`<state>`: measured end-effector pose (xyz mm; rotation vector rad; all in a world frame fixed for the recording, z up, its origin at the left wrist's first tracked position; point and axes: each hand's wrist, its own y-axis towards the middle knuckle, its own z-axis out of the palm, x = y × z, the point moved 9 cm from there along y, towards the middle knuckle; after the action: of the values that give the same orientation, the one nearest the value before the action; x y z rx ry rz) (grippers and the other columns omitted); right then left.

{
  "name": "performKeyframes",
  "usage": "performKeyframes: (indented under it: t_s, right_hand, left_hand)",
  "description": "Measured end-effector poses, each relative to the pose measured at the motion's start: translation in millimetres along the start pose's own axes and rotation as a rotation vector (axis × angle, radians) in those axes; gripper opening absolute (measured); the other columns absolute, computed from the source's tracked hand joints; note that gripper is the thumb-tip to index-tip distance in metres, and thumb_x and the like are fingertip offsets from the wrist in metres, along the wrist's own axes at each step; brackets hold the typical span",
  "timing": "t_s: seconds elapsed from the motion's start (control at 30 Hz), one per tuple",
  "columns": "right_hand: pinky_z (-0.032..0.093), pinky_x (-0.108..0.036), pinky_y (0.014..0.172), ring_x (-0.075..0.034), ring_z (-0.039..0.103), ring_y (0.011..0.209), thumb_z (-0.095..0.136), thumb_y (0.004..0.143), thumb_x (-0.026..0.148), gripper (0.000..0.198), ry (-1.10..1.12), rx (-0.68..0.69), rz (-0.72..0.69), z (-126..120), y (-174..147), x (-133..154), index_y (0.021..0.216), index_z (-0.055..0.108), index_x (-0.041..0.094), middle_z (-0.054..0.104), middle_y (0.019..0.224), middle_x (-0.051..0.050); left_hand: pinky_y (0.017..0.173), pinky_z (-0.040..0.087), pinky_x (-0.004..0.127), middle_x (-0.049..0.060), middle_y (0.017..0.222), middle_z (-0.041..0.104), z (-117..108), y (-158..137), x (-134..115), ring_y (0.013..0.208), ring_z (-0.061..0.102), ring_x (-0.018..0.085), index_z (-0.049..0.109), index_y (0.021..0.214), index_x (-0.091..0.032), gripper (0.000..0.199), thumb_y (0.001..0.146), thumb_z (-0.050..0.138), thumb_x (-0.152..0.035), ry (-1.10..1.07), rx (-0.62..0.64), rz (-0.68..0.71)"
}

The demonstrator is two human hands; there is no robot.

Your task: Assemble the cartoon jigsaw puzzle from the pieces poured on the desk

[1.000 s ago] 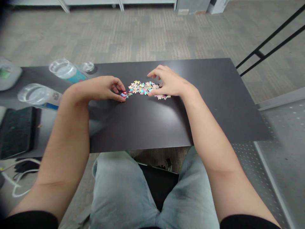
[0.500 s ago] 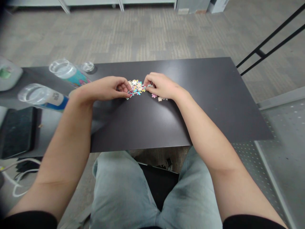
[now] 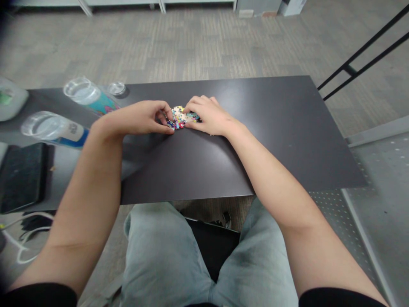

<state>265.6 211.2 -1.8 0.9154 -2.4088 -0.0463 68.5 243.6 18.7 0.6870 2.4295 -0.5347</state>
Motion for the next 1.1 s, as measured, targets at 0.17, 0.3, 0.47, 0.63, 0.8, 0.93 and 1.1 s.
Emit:
performKeyframes:
  t_s: [0.17, 0.3, 0.47, 0.63, 0.8, 0.93, 1.1]
  right_hand:
    - [0.064, -0.056, 0.114, -0.037, 0.078, 0.118, 0.076, 0.115, 0.042, 0.032, 0.094, -0.031, -0.001, -9, 0, -3, 0.14, 0.089, 0.027, 0.082, 0.149, -0.016]
    - [0.064, -0.054, 0.109, -0.034, 0.077, 0.109, 0.079, 0.111, 0.043, 0.025, 0.121, -0.054, 0.016, -15, -2, -6, 0.129, 0.089, 0.028, 0.086, 0.134, -0.012]
    - [0.065, -0.054, 0.108, -0.035, 0.079, 0.109, 0.084, 0.11, 0.053, 0.035, 0.166, -0.084, 0.063, -29, -6, -6, 0.133, 0.091, 0.028, 0.091, 0.123, -0.011]
    - [0.068, -0.057, 0.11, -0.036, 0.082, 0.11, 0.088, 0.109, 0.067, 0.05, 0.176, -0.103, 0.142, -48, -15, -18, 0.142, 0.093, 0.03, 0.093, 0.118, -0.01]
    - [0.065, -0.073, 0.13, -0.049, 0.079, 0.136, 0.113, 0.076, 0.087, 0.088, 0.069, 0.029, 0.202, -63, -36, -45, 0.138, 0.094, 0.029, 0.089, 0.137, -0.016]
    - [0.073, -0.067, 0.119, -0.045, 0.081, 0.122, 0.116, 0.063, 0.096, 0.106, 0.056, 0.113, 0.313, -69, -52, -67, 0.142, 0.094, 0.029, 0.084, 0.14, -0.015]
    - [0.073, -0.056, 0.102, -0.036, 0.08, 0.104, 0.112, 0.077, 0.087, 0.081, 0.114, 0.134, 0.255, -57, -42, -56, 0.132, 0.096, 0.029, 0.088, 0.136, -0.013]
  left_hand:
    - [0.089, 0.066, 0.044, 0.005, 0.105, 0.09, 4, 1, -7, 0.102, 0.085, 0.032, 0.078, 0.109, -0.031, 0.047, 0.078, 0.101, -0.058, -0.093, 0.022, 0.061]
    - [0.096, 0.066, 0.047, 0.006, 0.103, 0.088, -6, 1, -11, 0.106, 0.083, 0.031, 0.082, 0.11, -0.031, 0.042, 0.087, 0.099, -0.063, -0.063, -0.07, 0.098]
    - [0.097, 0.063, 0.052, 0.006, 0.099, 0.086, -21, -2, -17, 0.101, 0.078, 0.031, 0.083, 0.108, -0.031, 0.04, 0.093, 0.098, -0.065, -0.078, -0.233, 0.122]
    - [0.093, 0.058, 0.05, 0.004, 0.094, 0.082, -25, -5, -23, 0.091, 0.073, 0.028, 0.082, 0.102, -0.029, 0.034, 0.099, 0.087, -0.063, -0.013, -0.31, 0.087]
    - [0.122, 0.064, 0.061, 0.012, 0.125, 0.087, -22, 1, -13, 0.129, 0.078, 0.041, 0.087, 0.125, -0.031, 0.068, 0.09, 0.095, -0.089, 0.059, -0.345, 0.128]
    - [0.153, 0.043, 0.076, 0.026, 0.185, 0.064, 5, 14, -9, 0.178, 0.053, 0.059, 0.071, 0.175, -0.026, 0.131, 0.071, 0.105, -0.098, 0.176, -0.188, 0.218]
    - [0.157, 0.037, 0.076, 0.026, 0.192, 0.056, 38, 24, -20, 0.182, 0.051, 0.056, 0.062, 0.186, -0.024, 0.116, 0.09, 0.098, -0.079, 0.179, -0.081, 0.287]
